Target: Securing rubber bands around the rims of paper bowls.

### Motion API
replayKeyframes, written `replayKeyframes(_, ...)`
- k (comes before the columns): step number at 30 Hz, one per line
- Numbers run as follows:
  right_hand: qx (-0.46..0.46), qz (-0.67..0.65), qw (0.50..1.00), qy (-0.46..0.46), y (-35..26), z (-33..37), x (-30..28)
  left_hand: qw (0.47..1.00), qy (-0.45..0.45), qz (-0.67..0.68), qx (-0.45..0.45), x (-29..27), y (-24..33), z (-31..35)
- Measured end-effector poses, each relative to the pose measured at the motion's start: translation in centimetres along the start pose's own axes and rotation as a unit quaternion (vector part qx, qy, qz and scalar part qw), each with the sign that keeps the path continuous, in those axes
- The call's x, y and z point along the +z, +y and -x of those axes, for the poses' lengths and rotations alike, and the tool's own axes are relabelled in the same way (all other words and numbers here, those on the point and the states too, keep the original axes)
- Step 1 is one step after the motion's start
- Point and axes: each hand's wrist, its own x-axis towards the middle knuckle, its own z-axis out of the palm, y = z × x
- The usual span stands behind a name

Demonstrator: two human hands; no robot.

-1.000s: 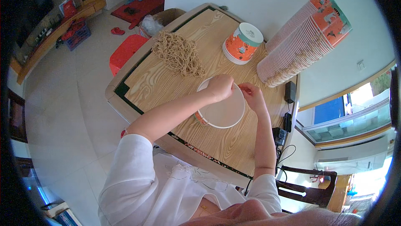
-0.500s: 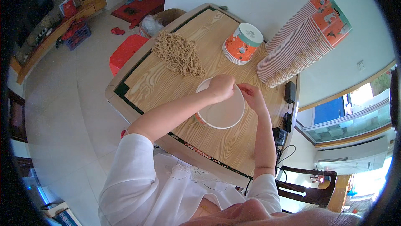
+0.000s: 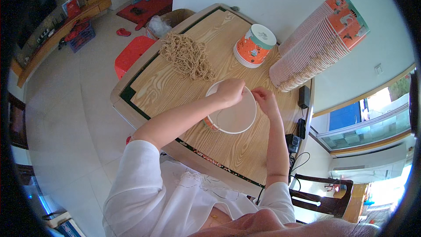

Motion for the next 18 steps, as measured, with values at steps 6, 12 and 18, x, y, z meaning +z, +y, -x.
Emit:
replayKeyframes(6,0.032,-0.014,0.998,0.048,1.7,-0.5,0.0,1.0,0.008,-0.015,0.024,-1.1,0.6,0.5)
replayKeyframes(12,0.014,0.015,0.999,0.026,1.6,-0.8,0.3,0.996,0.041,-0.051,0.06,-1.1,0.9,0.1)
replayKeyframes(18,0.02,0.06,0.993,0.096,0.2,0.2,-0.1,0.996,0.004,-0.092,0.022,-1.1,0.7,0.5)
